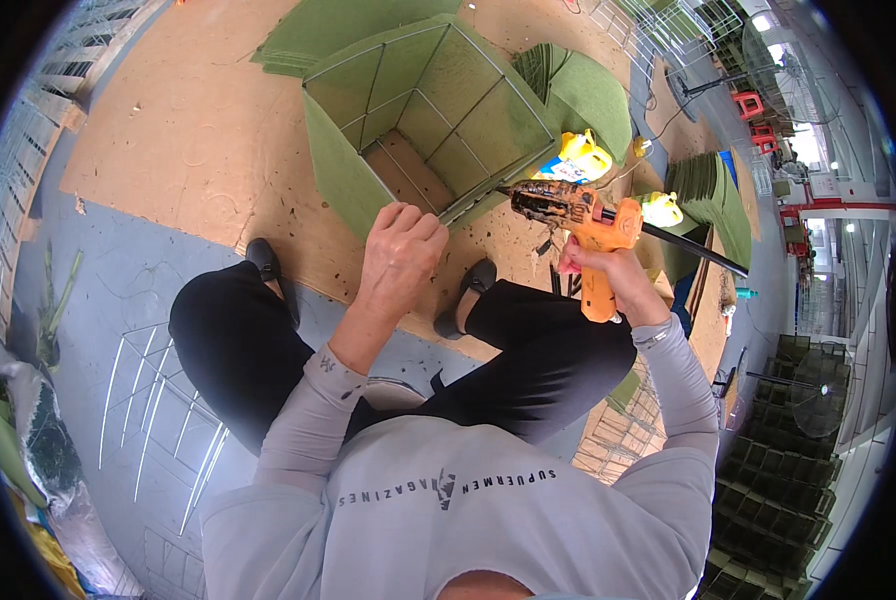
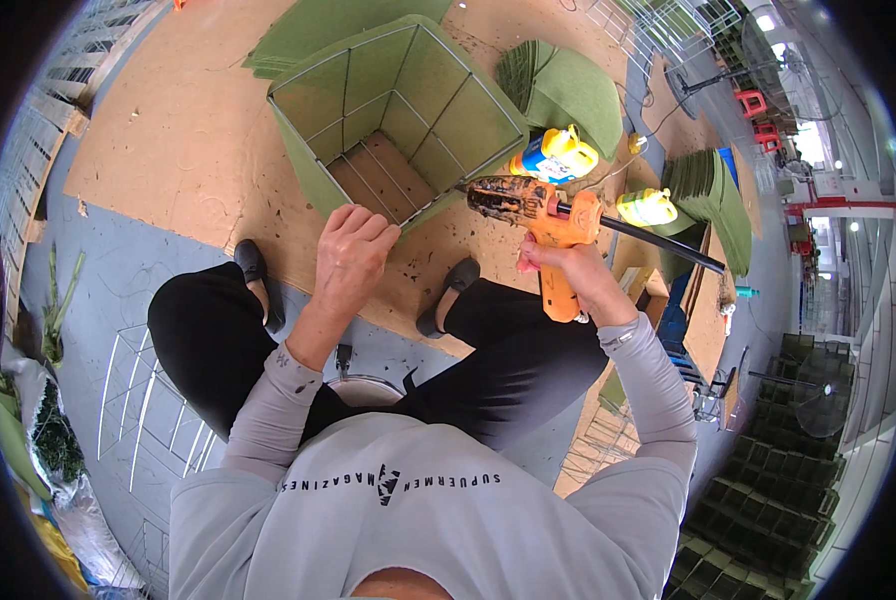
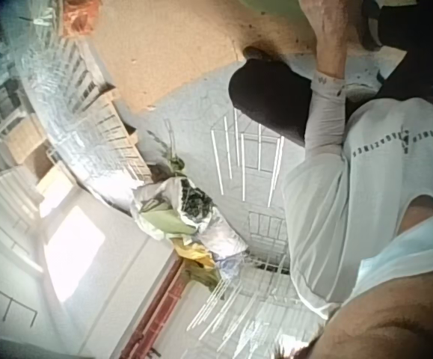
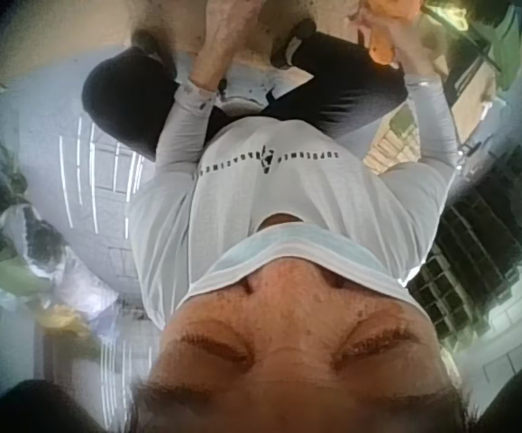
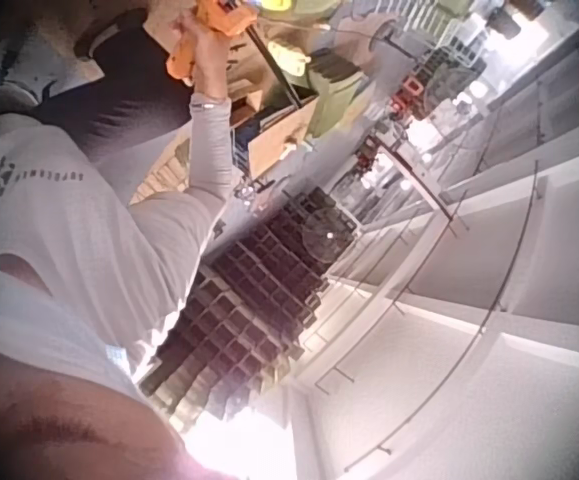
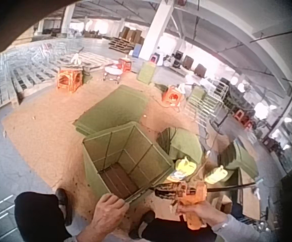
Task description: The recorder uses a hot glue gun to attach artificial turf pieces to a wire frame to create a planter or decorative box.
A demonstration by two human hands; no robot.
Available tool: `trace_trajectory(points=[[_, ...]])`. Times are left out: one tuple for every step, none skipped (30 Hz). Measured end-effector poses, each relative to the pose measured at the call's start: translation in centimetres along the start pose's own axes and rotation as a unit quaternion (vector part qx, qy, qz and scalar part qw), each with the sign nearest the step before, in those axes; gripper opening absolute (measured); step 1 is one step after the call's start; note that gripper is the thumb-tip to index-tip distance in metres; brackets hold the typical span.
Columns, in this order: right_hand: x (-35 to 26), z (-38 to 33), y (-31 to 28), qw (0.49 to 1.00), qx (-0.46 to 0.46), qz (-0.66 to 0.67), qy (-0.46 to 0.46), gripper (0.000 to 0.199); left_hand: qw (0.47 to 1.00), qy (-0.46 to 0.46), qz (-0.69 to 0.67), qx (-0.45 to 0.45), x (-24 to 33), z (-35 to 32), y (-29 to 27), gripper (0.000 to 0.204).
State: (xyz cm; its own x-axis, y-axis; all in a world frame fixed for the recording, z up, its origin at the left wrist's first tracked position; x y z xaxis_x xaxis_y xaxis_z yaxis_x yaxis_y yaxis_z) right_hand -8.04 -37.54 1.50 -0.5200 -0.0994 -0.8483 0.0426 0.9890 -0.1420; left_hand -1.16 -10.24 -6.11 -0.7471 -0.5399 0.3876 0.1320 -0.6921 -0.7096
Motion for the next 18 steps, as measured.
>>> trace_trajectory(points=[[0.00,0.08,-0.14,1.000,-0.001,0.004,-0.003,0.015,1.000,0.000,0.000,0.002,0.02,0.00,0.04,0.013],[-0.04,0.15,-0.27,1.000,-0.001,0.008,-0.007,0.015,1.000,0.000,0.001,0.005,0.04,0.01,0.07,0.012],[-0.11,0.22,-0.39,1.000,-0.001,0.007,-0.007,0.015,1.000,0.000,0.000,0.005,0.08,0.05,0.11,0.012],[-0.13,0.37,-0.45,1.000,0.004,0.008,-0.012,0.015,1.000,-0.001,-0.002,0.006,0.09,0.01,0.12,0.011],[-0.14,0.46,-0.45,1.000,0.009,0.008,-0.017,0.015,1.000,-0.002,-0.005,0.006,0.10,-0.02,0.13,0.010],[-0.21,0.44,-0.37,1.000,0.008,0.008,-0.016,0.015,1.000,-0.002,-0.005,0.006,0.10,-0.06,0.17,0.010],[-0.45,0.35,-0.34,1.000,0.019,0.007,-0.018,0.014,1.000,-0.002,-0.007,0.008,0.11,-0.04,0.24,0.010],[-0.58,0.29,-0.35,0.999,0.030,0.005,-0.020,0.014,1.000,-0.001,-0.009,0.010,0.10,-0.03,0.28,0.010],[-0.50,0.34,-0.37,0.999,0.029,0.004,-0.020,0.014,1.000,-0.002,-0.009,0.010,0.08,0.00,0.25,0.010],[-0.29,0.46,-0.37,0.999,0.023,-0.002,-0.022,0.012,1.000,-0.003,-0.009,0.012,0.07,0.02,0.15,0.010],[-0.17,0.53,-0.36,1.000,0.016,-0.008,-0.025,0.011,1.000,-0.003,-0.008,0.014,0.05,0.02,0.10,0.010],[-0.13,0.50,-0.38,1.000,0.016,-0.008,-0.024,0.011,1.000,-0.004,-0.008,0.013,0.05,0.01,0.12,0.010],[-0.12,0.42,-0.40,0.999,0.022,-0.011,-0.029,0.010,1.000,-0.003,-0.008,0.014,0.06,0.01,0.14,0.010],[-0.13,0.38,-0.40,0.999,0.028,-0.013,-0.034,0.010,1.000,-0.002,-0.007,0.014,0.04,0.00,0.15,0.010],[-0.28,0.35,-0.26,0.999,0.028,-0.013,-0.034,0.010,1.000,-0.002,-0.007,0.013,-0.02,0.02,0.11,0.010],[-0.57,0.22,-0.21,0.999,0.038,-0.005,-0.035,0.010,1.000,0.000,-0.010,0.016,0.01,0.12,0.11,0.009],[-0.73,0.12,-0.23,0.998,0.049,0.004,-0.037,0.010,1.000,0.001,-0.013,0.018,0.06,0.19,0.12,0.009],[-0.60,0.20,-0.42,0.998,0.050,0.004,-0.038,0.010,1.000,0.002,-0.013,0.018,0.06,0.17,0.13,0.009]])
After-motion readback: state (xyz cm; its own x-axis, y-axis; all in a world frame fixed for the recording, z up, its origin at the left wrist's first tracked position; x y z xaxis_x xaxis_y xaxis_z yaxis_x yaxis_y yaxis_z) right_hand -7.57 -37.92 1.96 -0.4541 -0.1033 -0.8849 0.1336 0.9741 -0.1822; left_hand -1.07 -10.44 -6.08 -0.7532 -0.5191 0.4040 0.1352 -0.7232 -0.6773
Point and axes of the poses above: each hand's wrist, its own z-axis towards the middle knuckle, its own y-axis out of the palm, x = y × z, the point moved 2 cm from there along z, towards the middle knuckle, and after that the axes turned 1 degree about z, right-handed, at the moved point
